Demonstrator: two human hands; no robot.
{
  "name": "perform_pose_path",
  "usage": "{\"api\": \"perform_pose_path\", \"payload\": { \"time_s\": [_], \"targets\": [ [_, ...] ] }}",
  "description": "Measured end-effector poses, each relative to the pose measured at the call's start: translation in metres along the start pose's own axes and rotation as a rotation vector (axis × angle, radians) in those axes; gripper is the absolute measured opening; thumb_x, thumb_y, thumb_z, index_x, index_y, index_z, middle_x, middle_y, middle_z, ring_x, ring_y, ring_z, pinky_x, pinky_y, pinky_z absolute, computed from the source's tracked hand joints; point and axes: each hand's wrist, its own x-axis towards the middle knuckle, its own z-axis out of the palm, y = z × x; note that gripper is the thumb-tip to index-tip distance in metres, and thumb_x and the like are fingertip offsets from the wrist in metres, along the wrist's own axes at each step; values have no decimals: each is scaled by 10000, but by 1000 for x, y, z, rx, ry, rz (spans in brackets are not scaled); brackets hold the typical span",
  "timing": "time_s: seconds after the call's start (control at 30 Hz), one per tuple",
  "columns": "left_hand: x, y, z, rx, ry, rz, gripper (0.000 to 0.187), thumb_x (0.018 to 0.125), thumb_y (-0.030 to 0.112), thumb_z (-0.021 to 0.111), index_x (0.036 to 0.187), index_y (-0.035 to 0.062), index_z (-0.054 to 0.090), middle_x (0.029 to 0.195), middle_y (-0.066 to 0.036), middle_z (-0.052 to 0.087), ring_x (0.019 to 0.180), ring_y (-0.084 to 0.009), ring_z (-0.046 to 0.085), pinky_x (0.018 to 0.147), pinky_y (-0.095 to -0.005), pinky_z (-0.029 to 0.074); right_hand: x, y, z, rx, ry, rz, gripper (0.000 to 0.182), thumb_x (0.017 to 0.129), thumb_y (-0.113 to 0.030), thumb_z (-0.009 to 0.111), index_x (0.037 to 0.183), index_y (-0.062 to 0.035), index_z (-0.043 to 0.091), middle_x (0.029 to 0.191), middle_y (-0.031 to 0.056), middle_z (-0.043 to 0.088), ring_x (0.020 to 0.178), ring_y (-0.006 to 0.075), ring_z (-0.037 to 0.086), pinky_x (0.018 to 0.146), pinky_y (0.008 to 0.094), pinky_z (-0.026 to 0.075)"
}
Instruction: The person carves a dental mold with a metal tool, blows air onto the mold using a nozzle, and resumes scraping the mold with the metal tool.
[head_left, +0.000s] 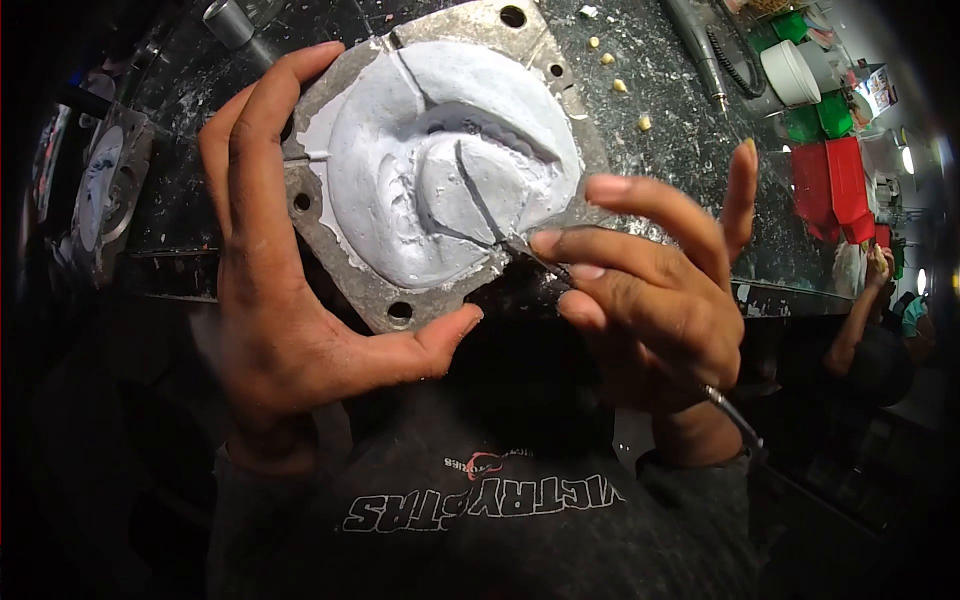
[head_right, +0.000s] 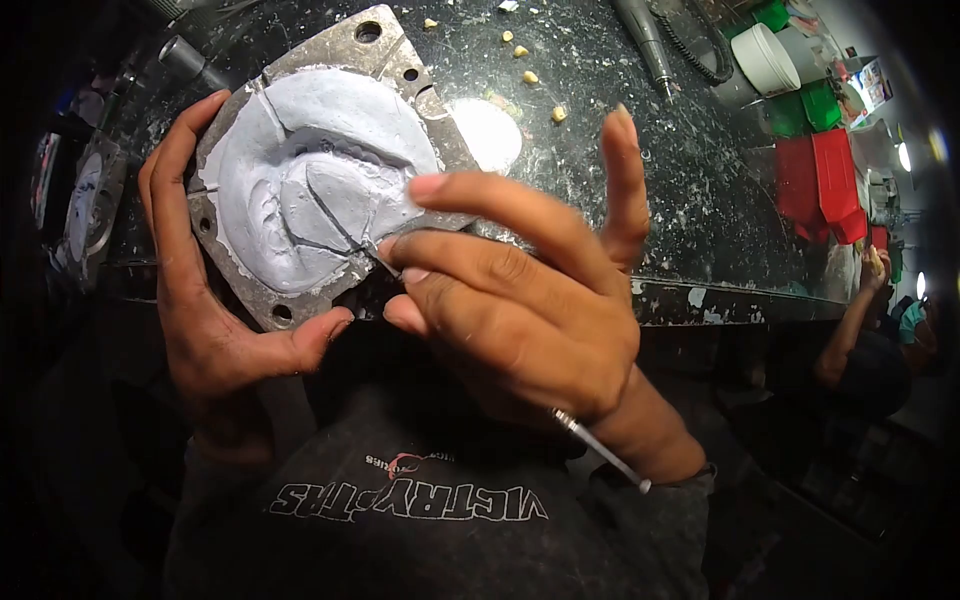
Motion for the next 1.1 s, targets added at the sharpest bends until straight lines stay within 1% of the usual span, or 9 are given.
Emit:
{"api": "perform_pose_path", "payload": {
  "time_s": [0.1, 0.27, 0.37, 0.43, 0.5, 0.63, 0.73, 0.93, 1.1],
  "targets": [
    [-1, -2, 2, -31, 6, -23, 1230, 439, 235, 884, 1526, -13, 363, 1430, -129, 396, 1348, -277, 481, 1168, -412, 409, -4, 7, 11, 226, 90, 118, 170, 972, -273, 714, 971, -113, 657, 948, 77, 796, 1275, 257, 576, 1258, 539, 87],
    [0, -5, 4, -112, 17, -6, 1221, 451, 220, 873, 1534, -1, 354, 1420, -123, 398, 1353, -276, 480, 1173, -421, 407, -6, 9, 5, 442, 104, 257, 139, 933, -197, 748, 956, -61, 732, 949, 89, 781, 1202, 253, 598, 1234, 532, 176],
    [-1, -8, 5, -102, 16, 27, 1220, 454, 228, 870, 1534, -1, 352, 1418, -119, 400, 1354, -274, 479, 1174, -421, 405, -6, 9, -2, 349, 29, 267, 183, 934, -216, 740, 945, -33, 746, 892, 87, 756, 1081, 234, 636, 1197, 531, 276],
    [0, -4, 7, -113, 28, 6, 1218, 456, 229, 869, 1534, 0, 352, 1417, -119, 400, 1356, -275, 478, 1174, -421, 404, -8, 13, 1, 765, 118, 300, 248, 933, -259, 735, 994, -20, 740, 854, 94, 735, 942, 214, 658, 1168, 543, 336],
    [0, -2, 8, -121, 41, -22, 1216, 458, 230, 868, 1534, 1, 352, 1417, -118, 401, 1358, -276, 477, 1174, -420, 403, -9, 8, 1, 767, 195, 347, 273, 928, -248, 715, 1037, 2, 729, 875, 117, 740, 904, 222, 695, 1184, 566, 324],
    [-1, -5, 8, -121, 39, -3, 1213, 465, 237, 870, 1535, 0, 350, 1417, -120, 401, 1358, -277, 479, 1172, -416, 404, -10, -3, -2, 718, 160, 443, 191, 885, -91, 689, 1029, 34, 678, 948, 167, 760, 943, 265, 748, 1217, 588, 269],
    [0, -6, 10, -168, 44, -2, 1216, 472, 253, 880, 1534, -5, 349, 1417, -120, 401, 1353, -276, 483, 1170, -413, 407, -13, 7, -7, 505, 36, 200, 195, 852, 13, 712, 1044, -9, 681, 941, 148, 769, 913, 252, 755, 1224, 597, 242],
    [-1, -7, 8, -145, 44, 20, 1218, 487, 280, 899, 1533, -11, 347, 1417, -121, 401, 1345, -276, 491, 1165, -410, 415, -7, -11, -11, 100, 34, 43, 166, 895, -104, 779, 1030, -94, 683, 949, 93, 776, 882, 215, 755, 1184, 609, 328],
    [-1, -8, 8, -133, 42, 27, 1220, 493, 292, 909, 1533, -11, 347, 1419, -125, 401, 1346, -276, 489, 1162, -411, 422, -8, -17, -13, -27, 12, 0, 170, 903, -99, 770, 1043, -112, 674, 961, 58, 774, 881, 197, 753, 1184, 643, 320]
  ]
}}
